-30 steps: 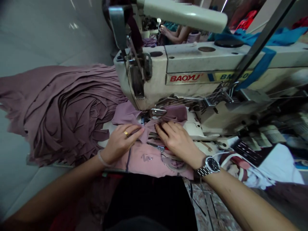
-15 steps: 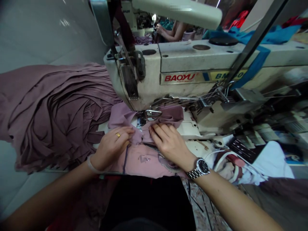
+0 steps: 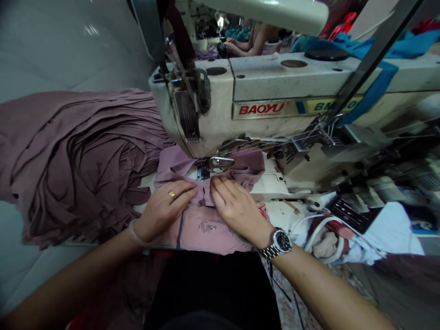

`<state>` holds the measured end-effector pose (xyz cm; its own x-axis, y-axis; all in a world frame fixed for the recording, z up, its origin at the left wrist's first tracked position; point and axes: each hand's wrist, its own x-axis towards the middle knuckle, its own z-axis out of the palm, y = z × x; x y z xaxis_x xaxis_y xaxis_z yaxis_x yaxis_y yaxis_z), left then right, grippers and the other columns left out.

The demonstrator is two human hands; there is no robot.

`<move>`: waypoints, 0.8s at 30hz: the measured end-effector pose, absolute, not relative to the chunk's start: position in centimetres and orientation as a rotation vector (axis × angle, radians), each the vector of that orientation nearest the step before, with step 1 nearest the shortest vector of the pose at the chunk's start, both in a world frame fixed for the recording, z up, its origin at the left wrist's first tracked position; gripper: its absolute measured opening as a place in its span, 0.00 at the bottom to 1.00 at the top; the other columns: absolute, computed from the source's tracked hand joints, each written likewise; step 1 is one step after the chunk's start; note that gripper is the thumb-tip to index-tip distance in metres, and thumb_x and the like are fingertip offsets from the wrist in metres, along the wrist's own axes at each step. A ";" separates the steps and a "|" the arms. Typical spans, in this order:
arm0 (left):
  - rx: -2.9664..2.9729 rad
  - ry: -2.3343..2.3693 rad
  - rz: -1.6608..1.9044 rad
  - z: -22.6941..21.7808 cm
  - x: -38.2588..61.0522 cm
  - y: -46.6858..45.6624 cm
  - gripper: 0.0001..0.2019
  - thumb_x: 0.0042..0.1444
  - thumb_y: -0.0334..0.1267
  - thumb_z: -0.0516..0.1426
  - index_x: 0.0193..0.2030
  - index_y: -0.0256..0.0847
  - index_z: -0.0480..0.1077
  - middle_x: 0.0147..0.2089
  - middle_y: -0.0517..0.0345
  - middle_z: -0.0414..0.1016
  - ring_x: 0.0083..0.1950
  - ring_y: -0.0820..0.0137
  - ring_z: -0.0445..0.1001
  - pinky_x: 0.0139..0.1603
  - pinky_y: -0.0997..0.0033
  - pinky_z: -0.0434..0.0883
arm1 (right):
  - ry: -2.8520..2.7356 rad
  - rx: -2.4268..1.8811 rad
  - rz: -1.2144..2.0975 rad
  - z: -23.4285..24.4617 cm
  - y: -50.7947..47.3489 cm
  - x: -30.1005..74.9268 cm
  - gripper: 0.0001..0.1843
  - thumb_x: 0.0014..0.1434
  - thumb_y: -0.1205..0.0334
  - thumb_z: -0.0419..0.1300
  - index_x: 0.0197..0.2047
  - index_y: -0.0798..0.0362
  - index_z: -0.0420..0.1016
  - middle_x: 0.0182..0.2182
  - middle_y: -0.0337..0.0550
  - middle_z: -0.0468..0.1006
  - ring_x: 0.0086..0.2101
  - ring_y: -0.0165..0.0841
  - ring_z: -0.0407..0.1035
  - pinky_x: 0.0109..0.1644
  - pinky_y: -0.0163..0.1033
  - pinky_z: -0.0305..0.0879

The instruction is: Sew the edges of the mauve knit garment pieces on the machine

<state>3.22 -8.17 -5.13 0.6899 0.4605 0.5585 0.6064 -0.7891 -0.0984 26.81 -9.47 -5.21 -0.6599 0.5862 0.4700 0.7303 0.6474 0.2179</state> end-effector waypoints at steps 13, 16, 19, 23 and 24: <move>-2.582 -1.090 -0.506 -4.9 5.1 -8.8 0.20 0.63 0.36 0.52 0.62 0.39 0.65 0.56 0.47 0.72 0.54 0.57 0.69 0.46 0.57 0.65 | -2.291 -1.128 -0.243 -5.7 -9.6 26.0 0.20 0.63 0.68 0.54 0.56 0.66 0.68 0.53 0.58 0.72 0.52 0.43 0.64 0.56 0.50 0.65; -2.569 -1.102 -0.568 -5.0 5.4 -8.6 0.19 0.63 0.33 0.51 0.60 0.37 0.67 0.56 0.47 0.72 0.54 0.59 0.69 0.46 0.58 0.65 | -2.103 -1.155 -0.003 -5.7 -9.4 25.7 0.18 0.64 0.70 0.51 0.56 0.62 0.68 0.51 0.53 0.73 0.51 0.37 0.66 0.59 0.47 0.64; -2.594 -1.065 -0.602 -5.2 5.4 -8.7 0.18 0.63 0.31 0.50 0.58 0.32 0.68 0.58 0.45 0.71 0.57 0.60 0.67 0.52 0.59 0.64 | -2.208 -1.156 -0.076 -5.8 -9.7 25.3 0.21 0.64 0.68 0.52 0.59 0.62 0.67 0.54 0.53 0.72 0.54 0.41 0.64 0.60 0.49 0.63; -2.614 -1.120 -0.578 -5.1 5.5 -8.9 0.19 0.62 0.31 0.50 0.59 0.32 0.67 0.59 0.46 0.70 0.58 0.59 0.67 0.54 0.59 0.64 | -2.357 -1.207 -0.309 -5.8 -10.2 25.0 0.24 0.63 0.63 0.55 0.60 0.64 0.67 0.57 0.56 0.69 0.55 0.46 0.60 0.57 0.52 0.64; -2.618 -1.133 -0.579 -5.0 5.5 -8.9 0.19 0.63 0.32 0.50 0.59 0.32 0.67 0.59 0.46 0.70 0.58 0.60 0.67 0.54 0.59 0.64 | -2.368 -1.215 -0.333 -5.8 -10.2 25.0 0.24 0.63 0.62 0.55 0.60 0.64 0.67 0.57 0.56 0.70 0.55 0.46 0.60 0.57 0.51 0.64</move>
<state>5.51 -8.92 -5.03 0.6232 0.6452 0.4420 0.7362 -0.6747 -0.0530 24.99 -10.21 -5.82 -0.5073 0.7034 0.4979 0.8134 0.5817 0.0070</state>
